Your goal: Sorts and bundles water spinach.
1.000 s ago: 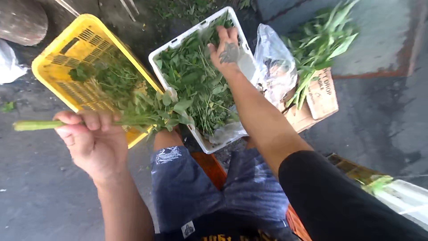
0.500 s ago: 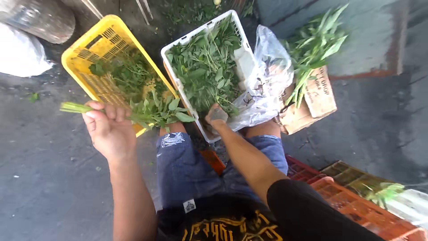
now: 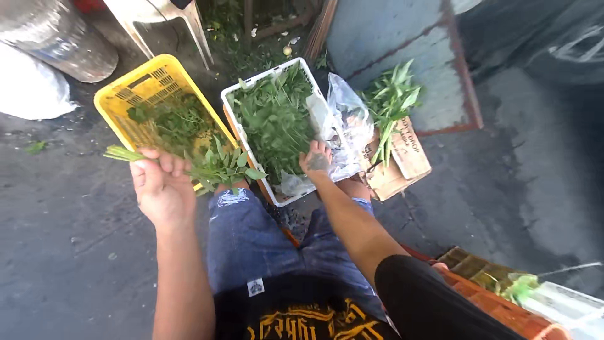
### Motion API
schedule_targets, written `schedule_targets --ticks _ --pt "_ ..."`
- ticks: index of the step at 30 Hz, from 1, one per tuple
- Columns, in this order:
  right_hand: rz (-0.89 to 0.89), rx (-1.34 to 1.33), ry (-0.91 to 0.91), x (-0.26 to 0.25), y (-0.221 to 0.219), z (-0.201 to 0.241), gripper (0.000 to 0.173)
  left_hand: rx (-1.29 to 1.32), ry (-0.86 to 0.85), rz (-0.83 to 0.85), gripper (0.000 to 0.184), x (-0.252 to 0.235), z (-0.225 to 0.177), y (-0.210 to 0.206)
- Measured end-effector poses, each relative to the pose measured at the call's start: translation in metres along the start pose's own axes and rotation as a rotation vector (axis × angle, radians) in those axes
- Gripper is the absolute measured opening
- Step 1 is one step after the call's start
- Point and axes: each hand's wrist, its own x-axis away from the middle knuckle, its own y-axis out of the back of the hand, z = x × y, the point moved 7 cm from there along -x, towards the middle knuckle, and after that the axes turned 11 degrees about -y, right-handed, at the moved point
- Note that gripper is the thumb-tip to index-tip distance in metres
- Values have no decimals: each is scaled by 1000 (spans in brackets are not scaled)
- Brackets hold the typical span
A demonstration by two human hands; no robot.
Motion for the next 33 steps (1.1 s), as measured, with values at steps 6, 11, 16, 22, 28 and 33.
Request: schedule_targets --ticks 6,11,16,22,28,33 --pt "357 144 0 -25 -49 11 45 -61 13 35 25 -7 -4 -13" --pt "288 -170 190 -43 -14 9 44 -47 -2 73 24 -20 -2 -32" --pt "338 -426 365 -56 37 7 32 4 6 183 22 -21 17 -82" --pt "164 -120 289 1 126 12 26 -165 119 589 27 1 57 -158" --pt "-113 -233 565 57 236 31 25 -697 83 828 33 21 99 -190" --pt "-190 -309 772 85 290 36 17 -825 -10 1027 28 31 93 -246"
